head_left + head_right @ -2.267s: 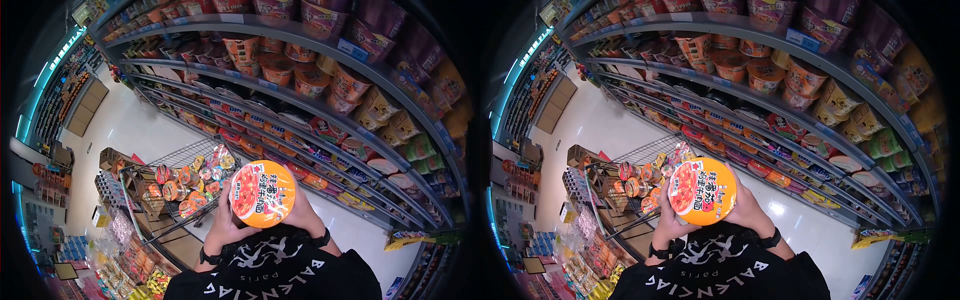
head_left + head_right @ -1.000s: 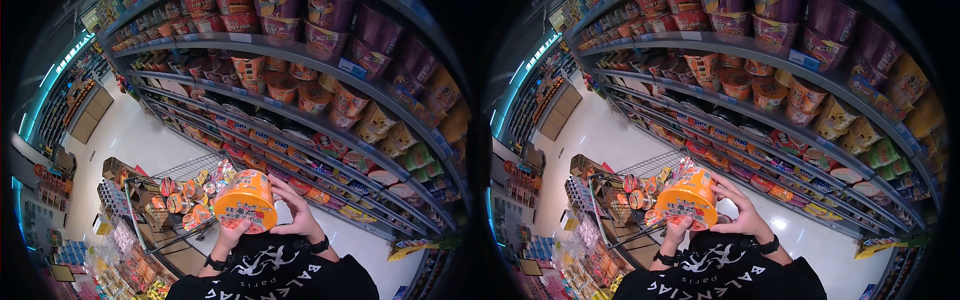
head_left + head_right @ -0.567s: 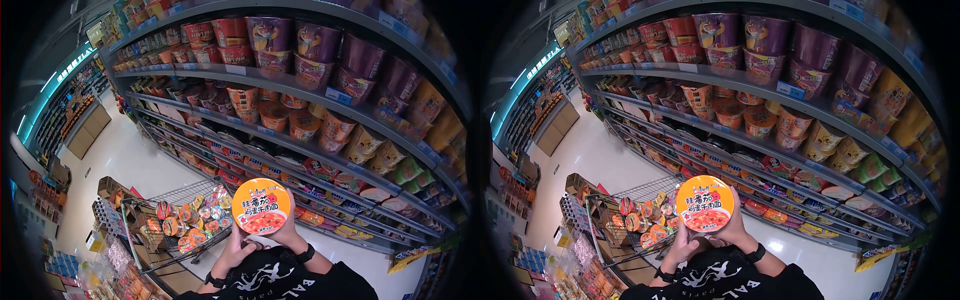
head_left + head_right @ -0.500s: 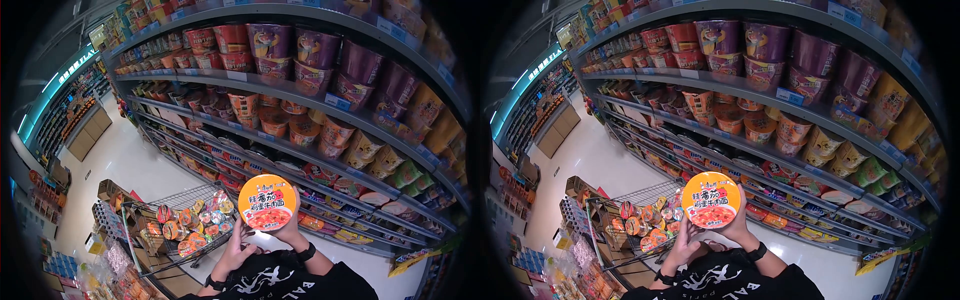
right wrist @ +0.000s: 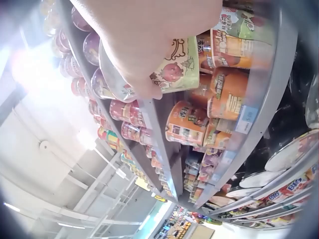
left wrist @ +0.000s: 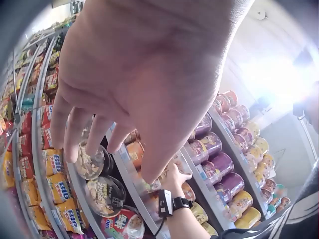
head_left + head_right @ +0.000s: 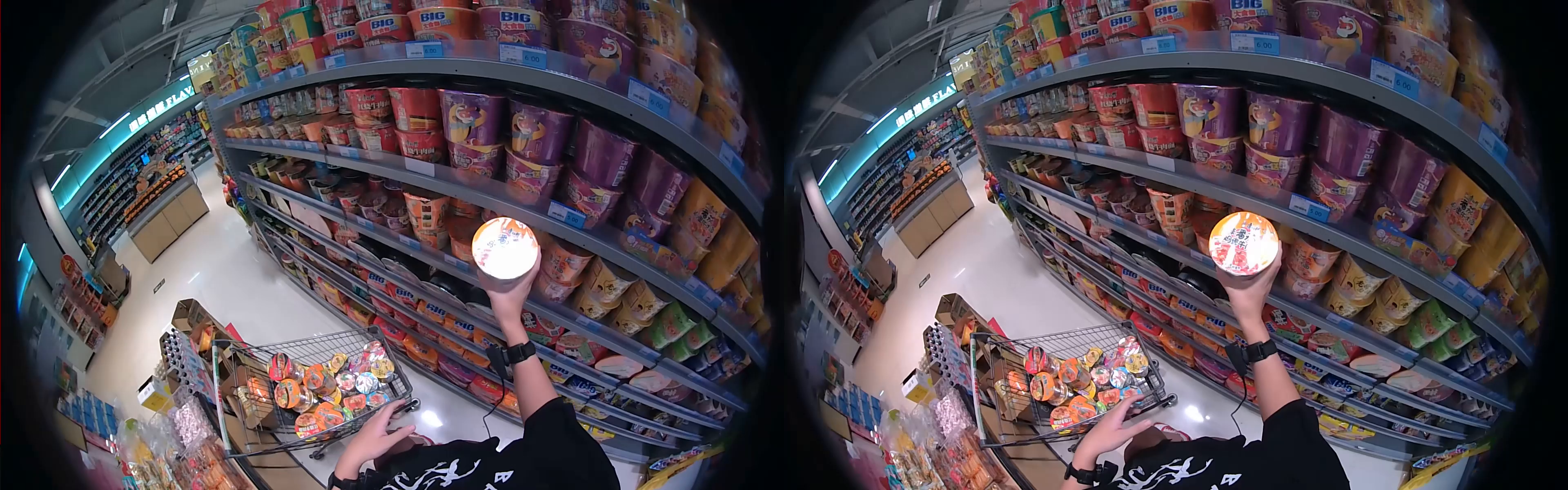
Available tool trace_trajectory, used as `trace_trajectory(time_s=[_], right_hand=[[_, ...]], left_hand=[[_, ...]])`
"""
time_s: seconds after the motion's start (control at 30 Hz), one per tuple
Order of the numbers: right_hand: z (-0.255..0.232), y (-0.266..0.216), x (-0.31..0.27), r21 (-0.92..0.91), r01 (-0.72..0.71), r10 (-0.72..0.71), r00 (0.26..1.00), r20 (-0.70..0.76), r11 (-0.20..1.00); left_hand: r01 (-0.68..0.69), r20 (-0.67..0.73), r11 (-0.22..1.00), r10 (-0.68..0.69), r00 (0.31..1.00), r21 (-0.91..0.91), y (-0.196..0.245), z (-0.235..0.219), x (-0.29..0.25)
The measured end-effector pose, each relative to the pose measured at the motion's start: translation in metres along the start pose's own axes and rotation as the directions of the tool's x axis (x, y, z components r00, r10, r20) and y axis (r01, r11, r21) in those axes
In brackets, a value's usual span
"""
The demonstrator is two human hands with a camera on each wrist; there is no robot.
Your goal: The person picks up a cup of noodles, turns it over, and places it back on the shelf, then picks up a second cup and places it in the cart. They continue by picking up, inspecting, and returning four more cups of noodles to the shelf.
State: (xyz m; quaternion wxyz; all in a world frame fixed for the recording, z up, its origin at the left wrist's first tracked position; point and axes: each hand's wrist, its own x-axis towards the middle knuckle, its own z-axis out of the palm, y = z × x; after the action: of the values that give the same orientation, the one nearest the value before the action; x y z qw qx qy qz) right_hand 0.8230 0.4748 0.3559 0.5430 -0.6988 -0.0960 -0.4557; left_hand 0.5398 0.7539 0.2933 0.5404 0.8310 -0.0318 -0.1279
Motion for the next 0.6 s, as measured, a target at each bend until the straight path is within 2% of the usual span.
trace_trajectory(time_s=[0.07, 0.17, 0.23, 0.27, 0.3, 0.37, 0.5, 0.6], right_hand=[[0.004, 0.012, 0.0, 0.019, -0.01, 0.01, 1.0, 0.028, 1.0], [0.007, 0.022, 0.002, -0.025, -0.091, 0.091, 0.996, -0.001, 0.996], [0.008, 0.023, 0.005, -0.154, -0.153, 0.144, 0.987, -0.069, 0.976], [0.009, 0.024, 0.006, -0.136, -0.169, 0.157, 0.984, -0.089, 0.976], [0.011, 0.027, 0.007, -0.136, -0.17, 0.159, 0.984, -0.086, 0.976], [0.015, 0.032, 0.009, -0.257, -0.138, 0.099, 0.983, -0.157, 0.957], [0.021, 0.027, 0.008, -0.245, -0.076, 0.034, 0.984, -0.174, 0.967], [0.023, 0.031, 0.008, -0.236, -0.077, 0.038, 0.985, -0.166, 0.969]], left_hand=[[0.004, -0.029, 1.0, -0.004, 1.0, 0.009, -0.023, -0.001, -0.003], [0.043, -0.036, 0.999, -0.043, 0.998, 0.013, -0.031, -0.011, -0.008], [0.124, -0.014, 0.992, -0.124, 0.992, 0.006, -0.043, -0.015, -0.014], [0.129, -0.015, 0.992, -0.129, 0.992, 0.003, -0.048, -0.015, -0.017], [0.135, -0.044, 0.991, -0.135, 0.99, -0.006, -0.049, -0.016, -0.018], [0.14, -0.071, 0.99, -0.141, 0.987, -0.016, -0.051, -0.017, -0.02], [0.166, -0.085, 0.986, -0.166, 0.982, -0.016, -0.058, -0.018, -0.021], [0.171, -0.095, 0.985, -0.169, 0.981, 0.021, -0.064, -0.017, -0.022]])
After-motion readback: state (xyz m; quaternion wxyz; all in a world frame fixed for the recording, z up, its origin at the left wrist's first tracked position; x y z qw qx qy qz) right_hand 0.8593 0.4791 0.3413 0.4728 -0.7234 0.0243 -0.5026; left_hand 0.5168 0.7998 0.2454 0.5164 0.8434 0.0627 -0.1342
